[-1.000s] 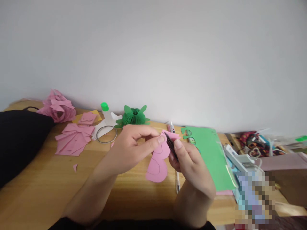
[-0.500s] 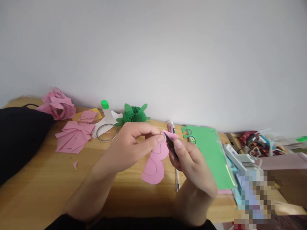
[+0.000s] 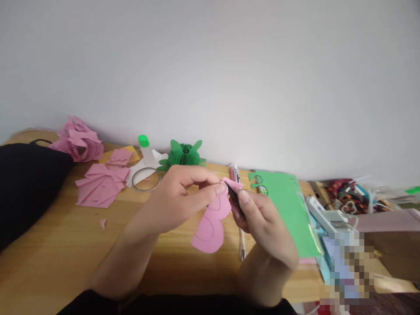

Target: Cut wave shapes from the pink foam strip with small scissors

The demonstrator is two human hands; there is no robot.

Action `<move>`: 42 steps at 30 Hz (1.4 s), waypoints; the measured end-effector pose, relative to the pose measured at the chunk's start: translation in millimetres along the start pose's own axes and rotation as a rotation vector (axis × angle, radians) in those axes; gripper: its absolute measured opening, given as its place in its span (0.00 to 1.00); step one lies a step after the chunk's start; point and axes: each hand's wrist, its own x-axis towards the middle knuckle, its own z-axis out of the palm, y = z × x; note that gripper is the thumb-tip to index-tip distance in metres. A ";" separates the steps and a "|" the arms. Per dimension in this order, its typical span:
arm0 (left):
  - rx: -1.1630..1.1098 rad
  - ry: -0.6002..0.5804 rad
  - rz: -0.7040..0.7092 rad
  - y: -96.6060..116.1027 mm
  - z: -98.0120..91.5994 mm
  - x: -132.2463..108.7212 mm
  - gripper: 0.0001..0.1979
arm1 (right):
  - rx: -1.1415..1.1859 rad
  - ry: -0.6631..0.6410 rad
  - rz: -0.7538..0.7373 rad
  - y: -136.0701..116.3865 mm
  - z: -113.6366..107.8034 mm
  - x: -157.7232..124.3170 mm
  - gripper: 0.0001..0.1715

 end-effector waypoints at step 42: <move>-0.089 -0.106 -0.062 0.8 -6.1 2.6 0.13 | -0.020 -0.044 0.026 3.3 -1.1 -0.6 0.27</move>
